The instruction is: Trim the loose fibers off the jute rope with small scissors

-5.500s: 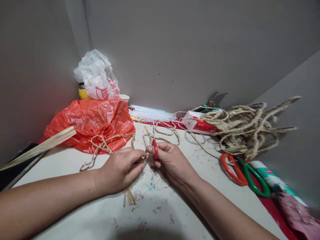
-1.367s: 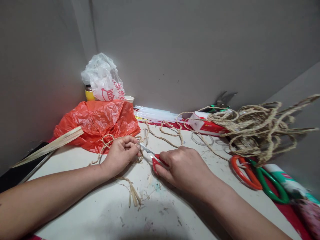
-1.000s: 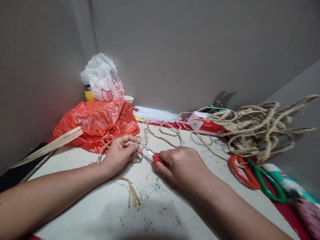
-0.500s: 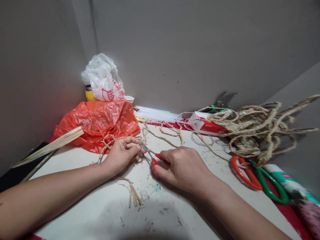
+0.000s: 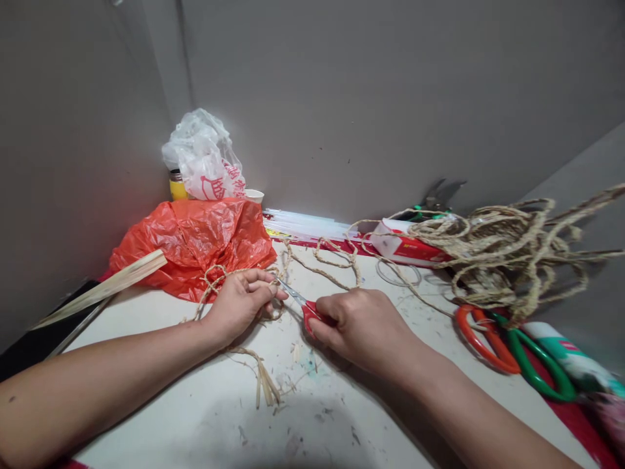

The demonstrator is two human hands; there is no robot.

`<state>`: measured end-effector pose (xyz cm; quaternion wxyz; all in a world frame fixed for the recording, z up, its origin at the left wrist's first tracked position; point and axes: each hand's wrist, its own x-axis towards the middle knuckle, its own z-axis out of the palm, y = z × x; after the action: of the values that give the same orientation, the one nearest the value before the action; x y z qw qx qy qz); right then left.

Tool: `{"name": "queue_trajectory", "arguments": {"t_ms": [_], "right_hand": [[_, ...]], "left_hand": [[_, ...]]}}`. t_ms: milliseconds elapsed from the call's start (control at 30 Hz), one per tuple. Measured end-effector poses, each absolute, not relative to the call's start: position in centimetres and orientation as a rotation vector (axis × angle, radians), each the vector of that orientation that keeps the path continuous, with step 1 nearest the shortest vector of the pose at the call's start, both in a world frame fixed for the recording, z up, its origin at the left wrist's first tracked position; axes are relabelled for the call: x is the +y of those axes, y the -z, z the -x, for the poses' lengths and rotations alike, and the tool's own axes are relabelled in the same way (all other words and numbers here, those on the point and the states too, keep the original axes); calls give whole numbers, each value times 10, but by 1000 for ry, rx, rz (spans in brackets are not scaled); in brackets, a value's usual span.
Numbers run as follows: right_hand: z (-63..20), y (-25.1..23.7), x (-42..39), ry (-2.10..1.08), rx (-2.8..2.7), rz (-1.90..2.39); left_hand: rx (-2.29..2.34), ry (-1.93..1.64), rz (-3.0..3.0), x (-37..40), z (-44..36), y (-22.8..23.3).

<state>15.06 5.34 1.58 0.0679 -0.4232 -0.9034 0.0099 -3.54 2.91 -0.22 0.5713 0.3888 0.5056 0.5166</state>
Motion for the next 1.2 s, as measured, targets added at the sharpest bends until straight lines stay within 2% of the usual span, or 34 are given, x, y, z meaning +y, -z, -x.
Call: {"name": "queue_trajectory", "arguments": {"t_ms": [133,233,467,633,767,1200], "right_hand": [[-152,-13,55,-38,-2670,1228],[-152,-9,58,-186,-2459,1241],[-141,3,65,-1270,-1601,1206],[-131,8,60,-1659,-1348,969],[-130,4,57,-1687,-1252,926],[-138,1,63,-1315,-1120,877]], "left_hand": [[1189,-1215,-927,28,35,2],[1180,-1216,-927,29,36,2],[1090,-1155,-1035,24,36,5],[1062,-1078,-1236,17,35,11],[1086,-1076,-1355,15,33,10],[1350,-1311,-1848,6,37,11]]}}
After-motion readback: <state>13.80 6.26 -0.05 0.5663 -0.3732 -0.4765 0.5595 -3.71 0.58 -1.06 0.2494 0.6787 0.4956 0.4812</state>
